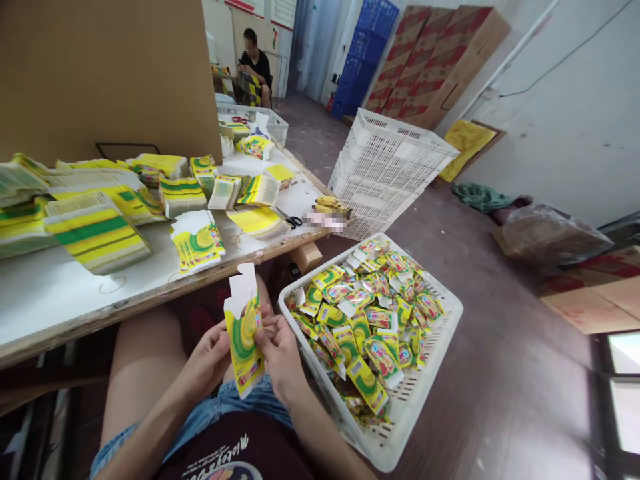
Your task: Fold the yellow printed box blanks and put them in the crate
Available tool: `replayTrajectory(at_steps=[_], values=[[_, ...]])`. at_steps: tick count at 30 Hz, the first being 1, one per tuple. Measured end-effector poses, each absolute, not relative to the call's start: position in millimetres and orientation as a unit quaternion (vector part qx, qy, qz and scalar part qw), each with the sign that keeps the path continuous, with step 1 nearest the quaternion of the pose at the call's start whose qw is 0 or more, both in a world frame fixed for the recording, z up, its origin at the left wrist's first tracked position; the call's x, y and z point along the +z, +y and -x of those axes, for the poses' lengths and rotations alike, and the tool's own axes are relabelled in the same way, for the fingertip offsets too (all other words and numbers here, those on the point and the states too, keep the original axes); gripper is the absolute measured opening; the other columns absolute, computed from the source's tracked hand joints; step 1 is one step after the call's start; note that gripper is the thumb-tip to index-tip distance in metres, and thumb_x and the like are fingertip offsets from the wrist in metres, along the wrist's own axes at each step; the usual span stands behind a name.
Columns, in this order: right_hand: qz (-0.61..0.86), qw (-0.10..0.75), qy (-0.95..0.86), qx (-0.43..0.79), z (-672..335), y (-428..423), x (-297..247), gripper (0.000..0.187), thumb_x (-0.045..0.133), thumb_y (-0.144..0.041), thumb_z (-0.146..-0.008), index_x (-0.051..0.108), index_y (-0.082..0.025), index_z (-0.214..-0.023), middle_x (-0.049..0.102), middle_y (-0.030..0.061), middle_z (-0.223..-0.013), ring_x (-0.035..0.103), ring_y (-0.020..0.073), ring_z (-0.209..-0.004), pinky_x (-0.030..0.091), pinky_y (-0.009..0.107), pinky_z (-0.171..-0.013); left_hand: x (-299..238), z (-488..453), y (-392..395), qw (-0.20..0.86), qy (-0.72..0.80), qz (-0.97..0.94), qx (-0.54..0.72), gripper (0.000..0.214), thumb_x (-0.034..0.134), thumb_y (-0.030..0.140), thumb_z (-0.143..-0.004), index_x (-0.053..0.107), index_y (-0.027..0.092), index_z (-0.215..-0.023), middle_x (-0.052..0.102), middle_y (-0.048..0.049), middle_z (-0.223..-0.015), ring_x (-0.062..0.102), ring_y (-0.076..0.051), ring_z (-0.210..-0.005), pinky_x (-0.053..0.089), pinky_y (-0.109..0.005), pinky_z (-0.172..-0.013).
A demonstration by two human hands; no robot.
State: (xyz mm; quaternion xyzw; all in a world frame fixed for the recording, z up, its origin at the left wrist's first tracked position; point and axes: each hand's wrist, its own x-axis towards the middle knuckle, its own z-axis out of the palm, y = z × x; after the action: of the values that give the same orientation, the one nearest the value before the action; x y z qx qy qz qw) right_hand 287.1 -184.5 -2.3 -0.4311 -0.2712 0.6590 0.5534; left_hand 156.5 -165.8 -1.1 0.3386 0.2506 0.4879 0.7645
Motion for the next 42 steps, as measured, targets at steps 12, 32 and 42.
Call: replayTrajectory(at_steps=[12, 32, 42], values=[[0.618, 0.469, -0.519, 0.358, -308, -194, 6, 0.019, 0.065, -0.037, -0.086, 0.063, -0.019, -0.089, 0.066, 0.0045, -0.083, 0.058, 0.0193, -0.073, 0.048, 0.032, -0.069, 10, -166, -175, 0.796, 0.290, -0.230, 0.479, 0.045, 0.078, 0.042, -0.073, 0.073, 0.014, -0.108, 0.076, -0.0124, -0.105, 0.068, -0.030, -0.106, 0.050, -0.039, -0.098], [0.562, 0.525, -0.502, 0.396, -308, -190, 17, 0.044, 0.071, -0.037, -0.080, 0.055, -0.023, -0.119, 0.063, 0.0051, -0.107, 0.058, 0.0195, -0.088, 0.047, 0.030, -0.078, 11, -170, -176, 0.777, 0.342, -0.263, 0.459, 0.045, 0.076, 0.046, -0.074, 0.072, 0.014, -0.104, 0.076, -0.0069, -0.082, 0.069, -0.018, -0.070, 0.051, -0.024, -0.065], [0.569, 0.491, -0.497, 0.434, -310, -188, 8, 0.030, 0.063, -0.040, -0.088, 0.057, -0.020, -0.109, 0.068, 0.0049, -0.089, 0.061, 0.0185, -0.073, 0.050, 0.028, -0.067, 4, -164, -177, 0.653, 0.406, -0.429, 0.475, 0.059, 0.067, 0.033, -0.085, 0.037, 0.023, -0.135, 0.071, -0.0053, -0.097, 0.068, -0.018, -0.077, 0.054, -0.028, -0.071]])
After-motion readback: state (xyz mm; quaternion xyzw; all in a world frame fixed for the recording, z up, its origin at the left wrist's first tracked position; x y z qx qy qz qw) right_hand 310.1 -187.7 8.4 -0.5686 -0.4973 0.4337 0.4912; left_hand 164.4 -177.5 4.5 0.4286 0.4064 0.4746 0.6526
